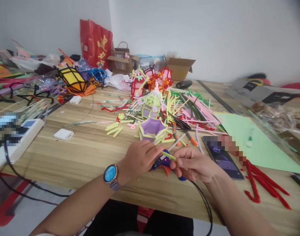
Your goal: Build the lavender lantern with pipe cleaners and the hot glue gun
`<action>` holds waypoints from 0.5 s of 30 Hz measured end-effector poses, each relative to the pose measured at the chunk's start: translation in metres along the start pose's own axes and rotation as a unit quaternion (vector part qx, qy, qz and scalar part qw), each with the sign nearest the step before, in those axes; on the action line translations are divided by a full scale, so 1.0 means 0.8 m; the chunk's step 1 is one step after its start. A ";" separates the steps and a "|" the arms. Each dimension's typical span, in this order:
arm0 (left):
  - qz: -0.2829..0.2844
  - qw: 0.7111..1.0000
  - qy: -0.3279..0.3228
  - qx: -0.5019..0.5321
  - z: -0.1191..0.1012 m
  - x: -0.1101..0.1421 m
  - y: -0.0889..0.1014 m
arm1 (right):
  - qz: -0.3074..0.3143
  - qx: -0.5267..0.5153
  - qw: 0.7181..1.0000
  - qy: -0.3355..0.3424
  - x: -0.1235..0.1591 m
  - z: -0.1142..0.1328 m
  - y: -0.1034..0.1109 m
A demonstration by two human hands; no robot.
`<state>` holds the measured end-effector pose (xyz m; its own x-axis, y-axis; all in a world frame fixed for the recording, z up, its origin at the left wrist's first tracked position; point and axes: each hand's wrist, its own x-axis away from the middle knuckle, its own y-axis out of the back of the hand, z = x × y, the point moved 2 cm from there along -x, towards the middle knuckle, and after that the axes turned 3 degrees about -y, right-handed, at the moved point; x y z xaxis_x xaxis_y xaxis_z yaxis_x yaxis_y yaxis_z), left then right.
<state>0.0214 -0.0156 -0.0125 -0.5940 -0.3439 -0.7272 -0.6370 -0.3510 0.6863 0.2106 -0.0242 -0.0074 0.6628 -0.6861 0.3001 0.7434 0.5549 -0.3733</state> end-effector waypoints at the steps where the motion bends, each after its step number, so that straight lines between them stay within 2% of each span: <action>1: 0.001 1.000 0.006 0.007 0.000 0.000 0.000 | -0.004 -0.012 1.000 0.020 0.000 -0.002 -0.002; 4: 0.009 0.999 0.005 0.043 -0.003 0.000 -0.003 | -0.039 -0.044 0.993 0.101 0.001 -0.007 -0.007; 8: 0.036 0.993 -0.011 0.110 -0.012 0.004 -0.013 | -0.109 -0.049 0.971 0.207 0.002 -0.011 -0.017; 12: 0.099 0.983 0.008 0.154 -0.018 0.009 -0.023 | -0.175 -0.049 0.959 0.218 0.004 -0.012 -0.027; 15: 0.116 0.979 0.025 0.164 -0.018 0.011 -0.025 | -0.190 -0.052 0.959 0.203 0.004 -0.013 -0.032</action>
<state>0.0363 -0.0244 -0.0328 -0.7221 -0.4271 -0.5442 -0.6155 0.0376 0.7872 0.1927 -0.0457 -0.0056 0.2404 -0.9680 0.0724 0.8974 0.1932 -0.3967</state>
